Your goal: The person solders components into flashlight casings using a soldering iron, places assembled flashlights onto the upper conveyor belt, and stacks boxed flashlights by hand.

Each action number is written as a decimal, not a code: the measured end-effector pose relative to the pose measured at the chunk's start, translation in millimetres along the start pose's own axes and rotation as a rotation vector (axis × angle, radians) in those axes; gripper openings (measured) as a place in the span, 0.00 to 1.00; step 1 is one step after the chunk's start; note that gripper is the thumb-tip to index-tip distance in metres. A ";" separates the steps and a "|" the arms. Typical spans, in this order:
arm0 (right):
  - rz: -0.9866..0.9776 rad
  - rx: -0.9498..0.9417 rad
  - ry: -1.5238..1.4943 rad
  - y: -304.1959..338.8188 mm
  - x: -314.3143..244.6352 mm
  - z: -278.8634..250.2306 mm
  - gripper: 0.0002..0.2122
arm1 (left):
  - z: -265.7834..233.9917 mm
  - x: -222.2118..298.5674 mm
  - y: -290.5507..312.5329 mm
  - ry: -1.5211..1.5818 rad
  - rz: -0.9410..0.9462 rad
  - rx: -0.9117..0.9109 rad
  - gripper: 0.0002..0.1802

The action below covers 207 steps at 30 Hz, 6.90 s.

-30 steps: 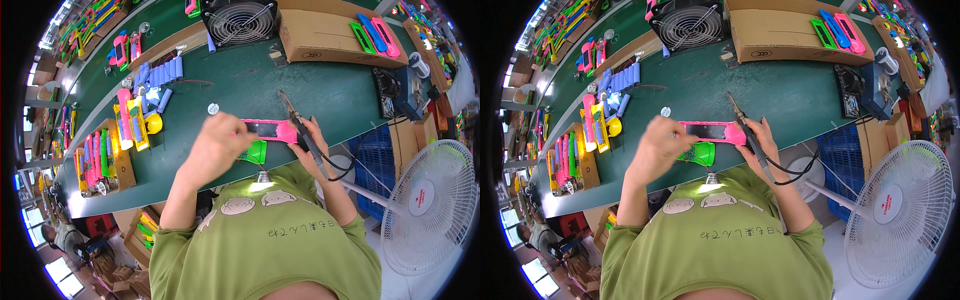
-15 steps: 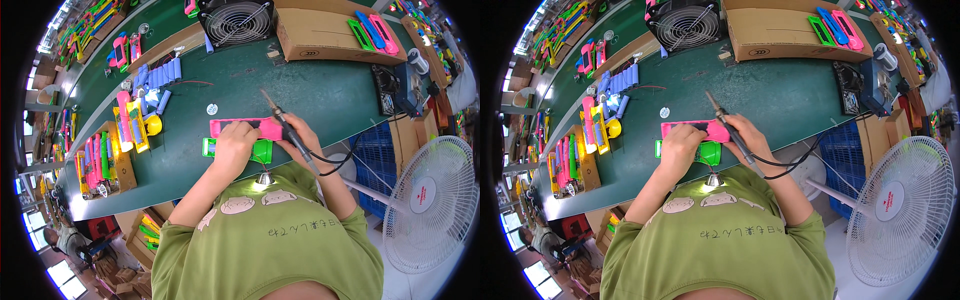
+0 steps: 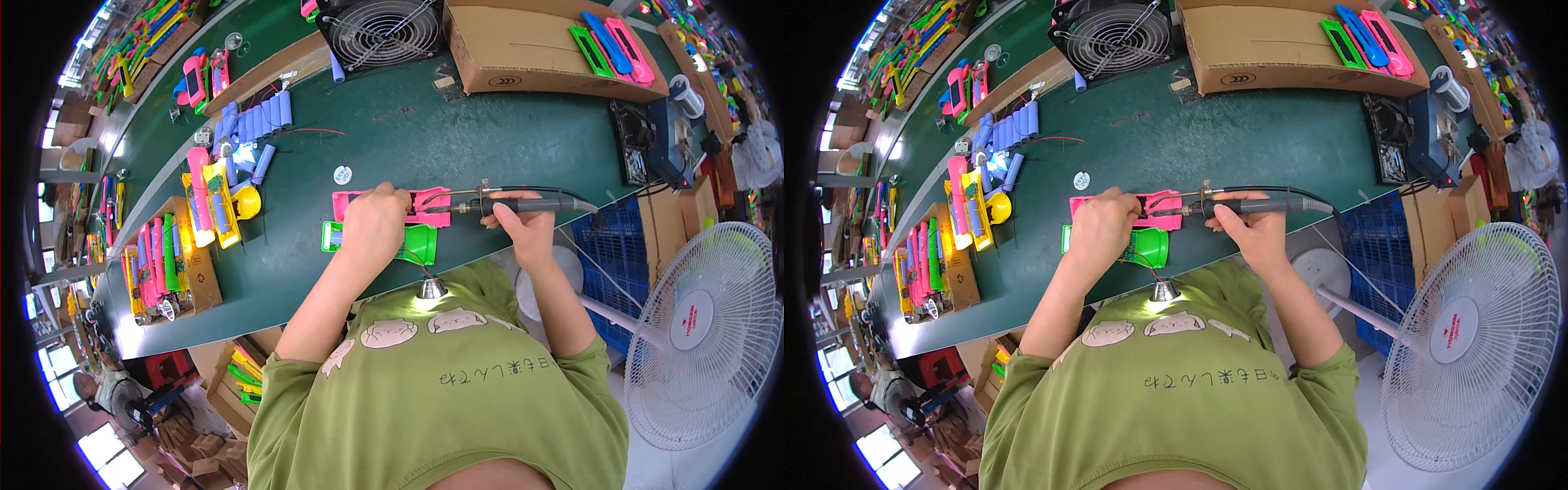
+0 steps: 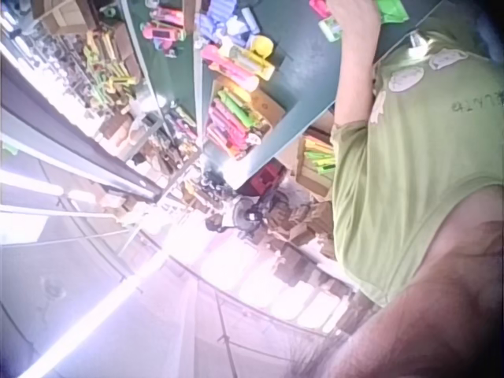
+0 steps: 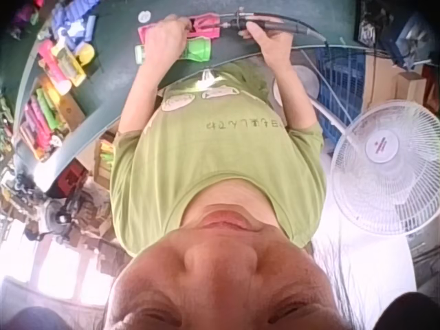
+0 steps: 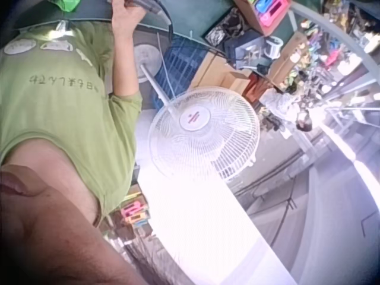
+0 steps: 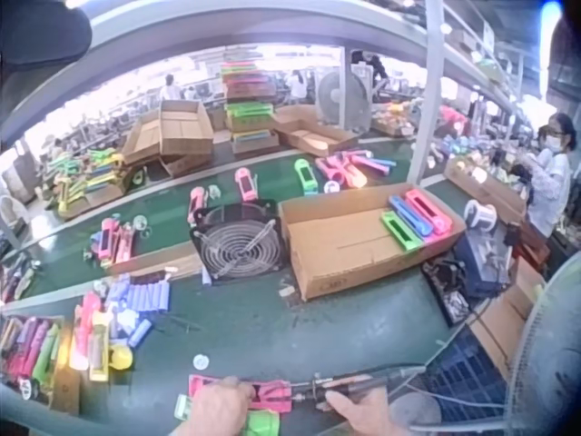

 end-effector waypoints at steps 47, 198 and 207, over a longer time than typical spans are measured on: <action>-0.356 -0.297 0.767 14.6 -11.6 63.2 0.34 | -57.0 -20.1 34.0 -0.011 0.094 -0.043 0.48; 0.048 -0.015 -0.004 -2.6 18.0 57.2 0.06 | -41.8 -44.0 27.2 0.043 -0.042 -0.011 0.01; -0.774 -0.161 0.897 -21.4 -14.1 37.5 0.20 | -45.7 -46.3 37.5 0.278 -0.146 0.120 0.05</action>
Point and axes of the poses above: each hand's wrist, its own y-axis away from the middle knuckle, its own z-axis out of the palm, x = y × z, the point moved 2 cm from there along -y, towards the middle knuckle, and after that the axes turned 5 degrees about y, right-handed, at the moved point
